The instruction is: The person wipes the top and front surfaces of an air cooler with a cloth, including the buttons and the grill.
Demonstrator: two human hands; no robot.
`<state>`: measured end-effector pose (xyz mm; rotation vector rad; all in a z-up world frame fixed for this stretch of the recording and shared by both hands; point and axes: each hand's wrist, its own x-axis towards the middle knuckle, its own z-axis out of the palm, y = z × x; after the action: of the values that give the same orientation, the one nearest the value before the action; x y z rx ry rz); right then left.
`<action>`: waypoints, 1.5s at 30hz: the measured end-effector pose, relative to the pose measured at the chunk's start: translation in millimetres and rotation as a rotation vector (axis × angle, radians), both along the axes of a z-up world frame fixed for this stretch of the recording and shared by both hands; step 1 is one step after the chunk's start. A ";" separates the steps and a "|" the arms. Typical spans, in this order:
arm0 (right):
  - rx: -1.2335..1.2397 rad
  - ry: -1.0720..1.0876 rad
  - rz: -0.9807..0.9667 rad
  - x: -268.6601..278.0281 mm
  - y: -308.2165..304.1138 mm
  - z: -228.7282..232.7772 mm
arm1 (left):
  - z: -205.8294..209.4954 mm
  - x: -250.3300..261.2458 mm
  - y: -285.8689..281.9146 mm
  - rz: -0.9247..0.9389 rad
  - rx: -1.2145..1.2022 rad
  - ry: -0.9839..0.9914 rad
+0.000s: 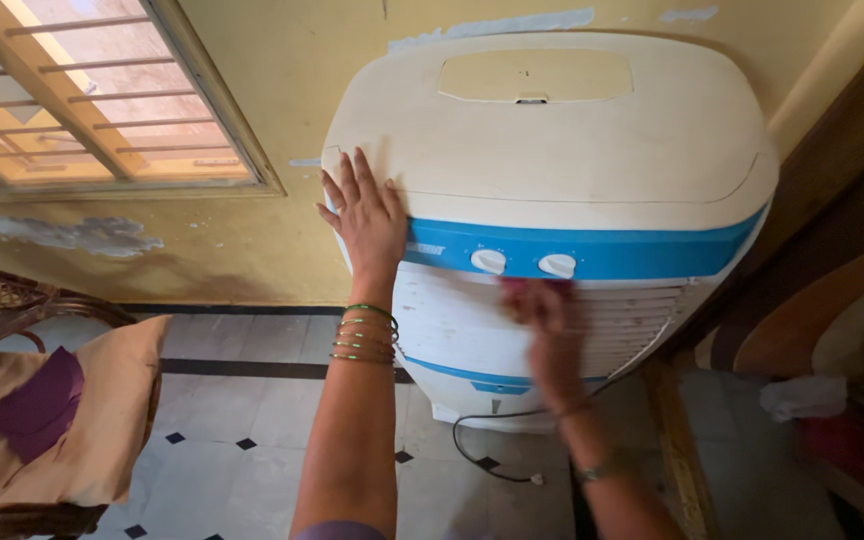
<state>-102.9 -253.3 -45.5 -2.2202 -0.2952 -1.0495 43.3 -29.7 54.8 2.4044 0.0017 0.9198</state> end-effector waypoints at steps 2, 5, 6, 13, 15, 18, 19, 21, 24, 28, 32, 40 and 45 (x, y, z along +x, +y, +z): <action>0.078 -0.163 0.039 -20.9 -53.3 9.7 | 1.0 -0.7 2.0 -0.011 0.013 0.014; -0.175 0.068 -0.484 -43.7 -133.6 4.9 | 1.7 -2.1 2.9 -0.019 0.043 0.014; -0.200 0.078 -0.497 -43.1 -148.7 -2.4 | 2.1 -2.2 2.9 -0.026 0.038 0.026; -0.355 0.116 -0.630 -11.5 -101.6 -45.5 | -3.1 6.1 4.0 -0.003 0.077 -0.013; -0.334 0.083 -0.524 -0.5 -61.5 -50.1 | -6.1 8.4 4.0 0.004 0.078 -0.034; -0.288 0.090 -0.378 16.0 -8.4 -47.4 | -8.7 8.8 3.7 0.001 0.056 -0.035; -0.307 0.141 -0.369 21.9 7.1 -46.1 | -9.7 8.9 3.0 0.005 0.052 -0.035; -0.337 0.191 -0.394 28.6 30.8 -41.5 | -9.9 10.3 1.0 0.015 0.042 -0.037; -0.360 0.101 -0.426 32.3 56.5 -34.4 | -9.4 10.8 -1.4 0.029 0.027 -0.038; -0.229 0.133 -0.222 42.3 103.8 -25.5 | -9.8 8.7 -0.7 0.017 0.013 -0.031; -0.280 0.146 -0.257 56.1 147.5 -17.0 | -5.6 5.7 1.1 0.002 0.024 -0.039; -0.517 -0.111 -0.377 26.3 44.7 -19.2 | -1.5 2.2 4.0 -0.014 0.053 -0.027; 0.727 0.277 0.068 -20.8 -75.3 25.0 | -3.6 2.9 3.7 -0.025 0.053 -0.038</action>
<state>-123.7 -328.6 -20.4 -1.6436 0.1239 -0.6528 46.2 -26.0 51.3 2.4292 -0.0669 0.9652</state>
